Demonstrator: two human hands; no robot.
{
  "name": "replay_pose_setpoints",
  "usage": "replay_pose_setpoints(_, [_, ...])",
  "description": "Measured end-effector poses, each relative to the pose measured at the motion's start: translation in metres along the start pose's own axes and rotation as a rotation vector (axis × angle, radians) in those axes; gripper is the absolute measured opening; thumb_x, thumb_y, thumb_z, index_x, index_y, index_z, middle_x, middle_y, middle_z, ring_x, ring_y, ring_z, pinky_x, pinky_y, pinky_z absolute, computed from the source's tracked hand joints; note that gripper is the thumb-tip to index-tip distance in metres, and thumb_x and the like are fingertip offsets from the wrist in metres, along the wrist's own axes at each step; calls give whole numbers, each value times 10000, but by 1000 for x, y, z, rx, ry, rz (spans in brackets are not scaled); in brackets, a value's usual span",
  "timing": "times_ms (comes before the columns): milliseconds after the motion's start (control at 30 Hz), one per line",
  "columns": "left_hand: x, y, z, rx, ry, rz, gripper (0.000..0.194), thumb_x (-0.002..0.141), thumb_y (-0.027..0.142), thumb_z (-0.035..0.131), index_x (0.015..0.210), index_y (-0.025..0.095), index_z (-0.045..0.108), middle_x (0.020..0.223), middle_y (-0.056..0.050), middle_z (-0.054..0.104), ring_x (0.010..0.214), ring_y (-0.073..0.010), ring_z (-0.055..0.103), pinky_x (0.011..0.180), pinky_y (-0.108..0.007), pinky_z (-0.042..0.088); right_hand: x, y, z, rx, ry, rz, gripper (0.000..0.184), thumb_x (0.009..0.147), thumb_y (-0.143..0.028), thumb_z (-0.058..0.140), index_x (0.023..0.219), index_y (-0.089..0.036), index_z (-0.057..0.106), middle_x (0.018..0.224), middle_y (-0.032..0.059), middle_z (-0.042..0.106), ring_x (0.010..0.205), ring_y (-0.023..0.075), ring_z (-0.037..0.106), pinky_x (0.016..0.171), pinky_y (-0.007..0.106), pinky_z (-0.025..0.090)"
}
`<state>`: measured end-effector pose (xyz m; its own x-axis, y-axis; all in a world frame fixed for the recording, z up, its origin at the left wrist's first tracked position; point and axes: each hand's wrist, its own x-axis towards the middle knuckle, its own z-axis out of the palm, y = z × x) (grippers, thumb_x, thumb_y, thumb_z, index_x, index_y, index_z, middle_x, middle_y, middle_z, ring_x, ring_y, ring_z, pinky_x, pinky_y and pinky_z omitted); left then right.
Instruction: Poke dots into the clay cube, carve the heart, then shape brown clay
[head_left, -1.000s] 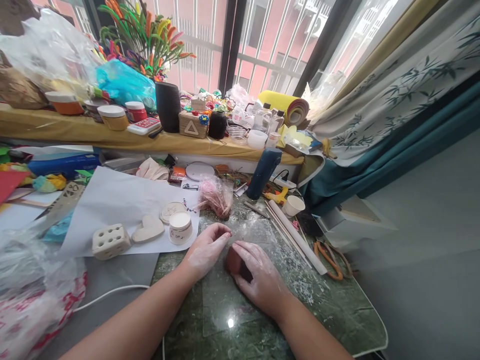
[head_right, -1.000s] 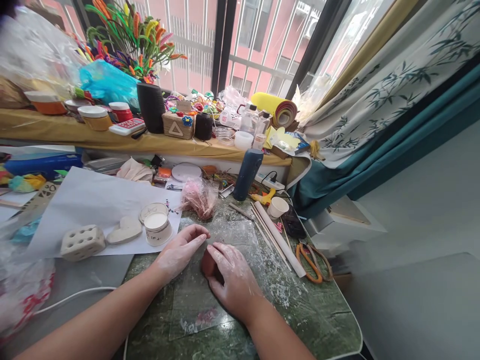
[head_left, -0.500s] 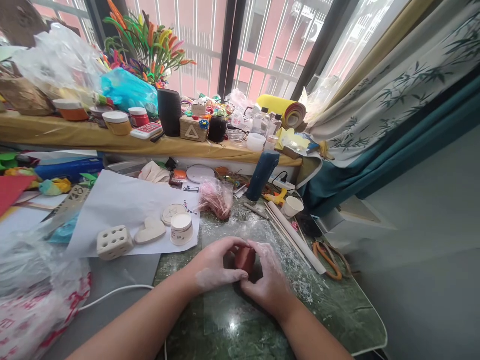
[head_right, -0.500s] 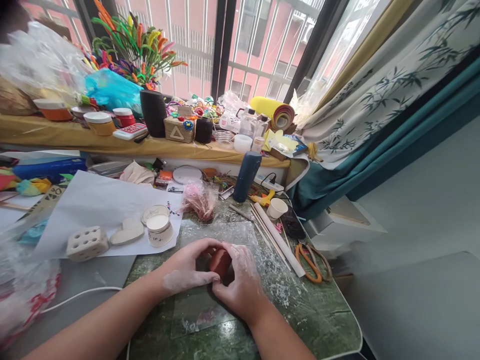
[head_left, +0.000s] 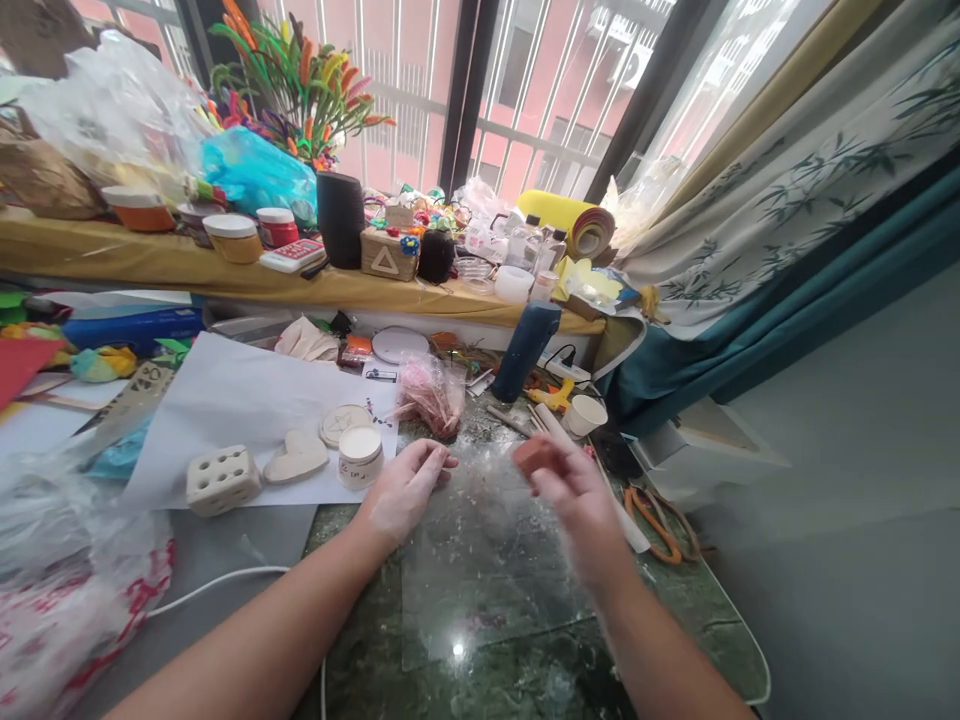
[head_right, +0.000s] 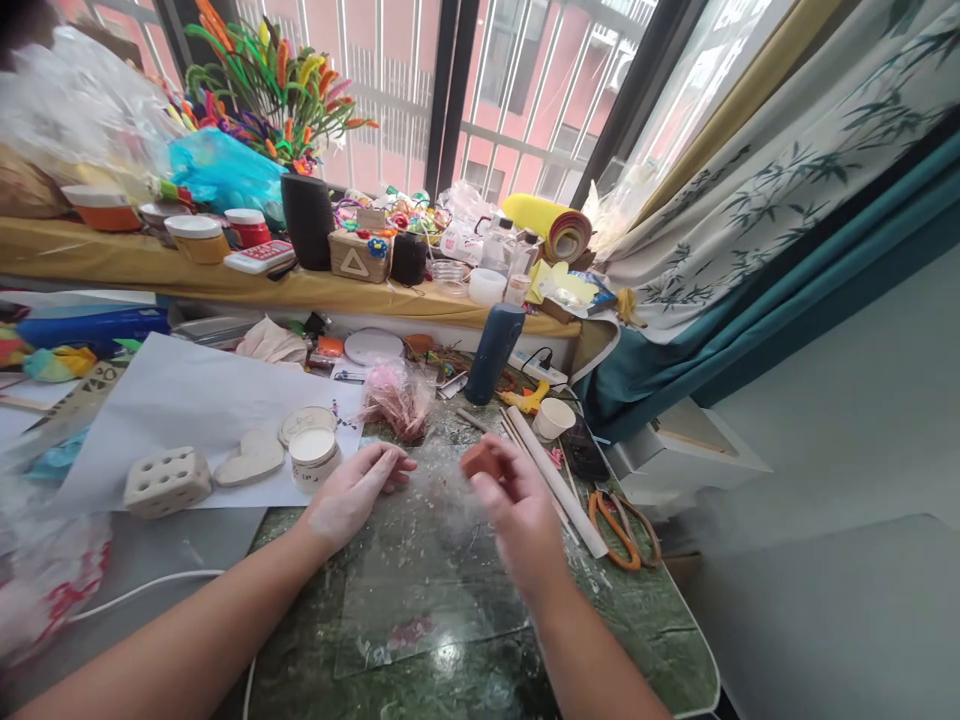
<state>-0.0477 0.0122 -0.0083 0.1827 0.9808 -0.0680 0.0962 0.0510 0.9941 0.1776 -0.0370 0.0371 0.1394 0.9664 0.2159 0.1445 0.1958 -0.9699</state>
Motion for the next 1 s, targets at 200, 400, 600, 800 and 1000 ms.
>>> replay_pose_setpoints(200, [5, -14, 1, -11, -6, 8, 487, 956, 649, 496, 962, 188, 653, 1023, -104, 783, 893, -227, 728, 822, -361, 550, 5, 3, -13, -199, 30, -310, 442, 959, -441, 552, 1361, -260, 590, 1152, 97, 684, 983, 272, 691, 812, 439, 587])
replay_pose_setpoints(400, [3, -18, 3, 59, -6, 32, 451, 989, 613, 468, 962, 209, 670, 991, -72, 770, 922, -230, 715, 833, -352, 552, -15, 62, -1, -601, -76, -310, 437, 960, -377, 583, 1367, -225, 539, 1265, 147, 622, 1099, 307, 647, 964, 538, 551])
replay_pose_setpoints(600, [1, -14, 3, 135, -8, 45, 428, 1001, 593, 455, 964, 227, 673, 983, -52, 766, 933, -234, 704, 852, -345, 539, -13, 56, 21, -747, -268, -298, 563, 910, -425, 689, 1429, -272, 534, 1417, 136, 585, 1314, 370, 549, 1097, 613, 462])
replay_pose_setpoints(800, [-1, -9, 2, 174, -17, 61, 419, 999, 578, 457, 951, 220, 669, 962, -49, 756, 888, -231, 687, 834, -351, 527, -8, 27, 22, -656, -159, -439, 433, 870, -263, 722, 1290, -272, 619, 1257, 105, 661, 1185, 316, 624, 1042, 553, 525])
replay_pose_setpoints(1000, [-3, -7, 1, 217, -22, 66, 409, 1000, 566, 453, 953, 220, 666, 957, -46, 755, 886, -233, 679, 837, -355, 512, -6, 5, 9, -391, 167, -543, 533, 862, -288, 774, 1349, -289, 558, 1375, 125, 567, 1282, 325, 580, 1066, 576, 507])
